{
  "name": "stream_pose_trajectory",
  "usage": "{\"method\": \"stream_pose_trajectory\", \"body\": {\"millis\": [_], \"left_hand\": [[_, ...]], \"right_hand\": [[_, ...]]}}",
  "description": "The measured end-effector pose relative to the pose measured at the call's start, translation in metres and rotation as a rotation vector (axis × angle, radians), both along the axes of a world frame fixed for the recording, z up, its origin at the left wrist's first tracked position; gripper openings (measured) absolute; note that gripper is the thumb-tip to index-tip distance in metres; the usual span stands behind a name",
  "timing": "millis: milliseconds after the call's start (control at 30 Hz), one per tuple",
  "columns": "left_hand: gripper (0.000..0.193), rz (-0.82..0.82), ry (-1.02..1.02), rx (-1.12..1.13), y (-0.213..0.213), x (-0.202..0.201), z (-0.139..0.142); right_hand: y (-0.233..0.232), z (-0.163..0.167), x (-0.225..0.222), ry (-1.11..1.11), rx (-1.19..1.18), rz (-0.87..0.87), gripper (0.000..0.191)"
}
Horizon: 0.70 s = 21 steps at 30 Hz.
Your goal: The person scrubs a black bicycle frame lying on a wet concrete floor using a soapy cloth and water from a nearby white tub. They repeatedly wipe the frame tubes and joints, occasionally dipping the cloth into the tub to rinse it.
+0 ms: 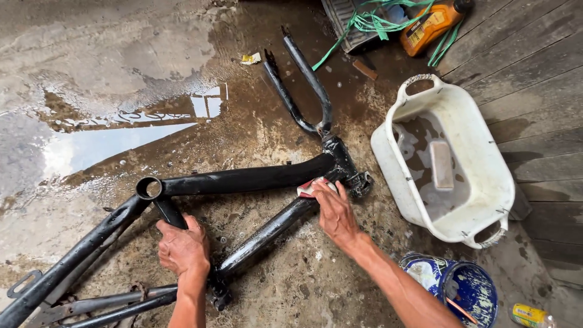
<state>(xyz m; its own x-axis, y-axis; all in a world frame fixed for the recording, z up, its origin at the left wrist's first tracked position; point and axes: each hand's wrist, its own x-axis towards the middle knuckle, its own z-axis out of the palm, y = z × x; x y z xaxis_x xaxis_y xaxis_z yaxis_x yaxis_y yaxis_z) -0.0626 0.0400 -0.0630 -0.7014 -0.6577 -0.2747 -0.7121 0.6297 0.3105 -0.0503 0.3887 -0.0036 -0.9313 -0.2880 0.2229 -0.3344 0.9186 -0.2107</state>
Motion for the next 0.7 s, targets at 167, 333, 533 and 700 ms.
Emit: {"method": "stream_pose_trajectory", "body": {"millis": [167,333,533,700], "left_hand": [[0.039,-0.028,0.004,-0.044,-0.004,0.003,-0.005],[0.039,-0.063,0.147,-0.212,-0.005,0.002,-0.013],[0.038,-0.004,-0.034,-0.021,-0.008,0.0,-0.016],[0.037,-0.037,0.044,-0.01,-0.007,0.002,-0.009]], "right_hand": [[0.021,0.043,-0.018,0.099,0.146,-0.042,0.045],[-0.079,0.038,0.024,-0.074,-0.228,0.057,0.038],[-0.043,0.06,0.001,-0.222,-0.127,0.014,0.037],[-0.036,0.057,0.0,0.031,-0.13,-0.11,0.031]]}}
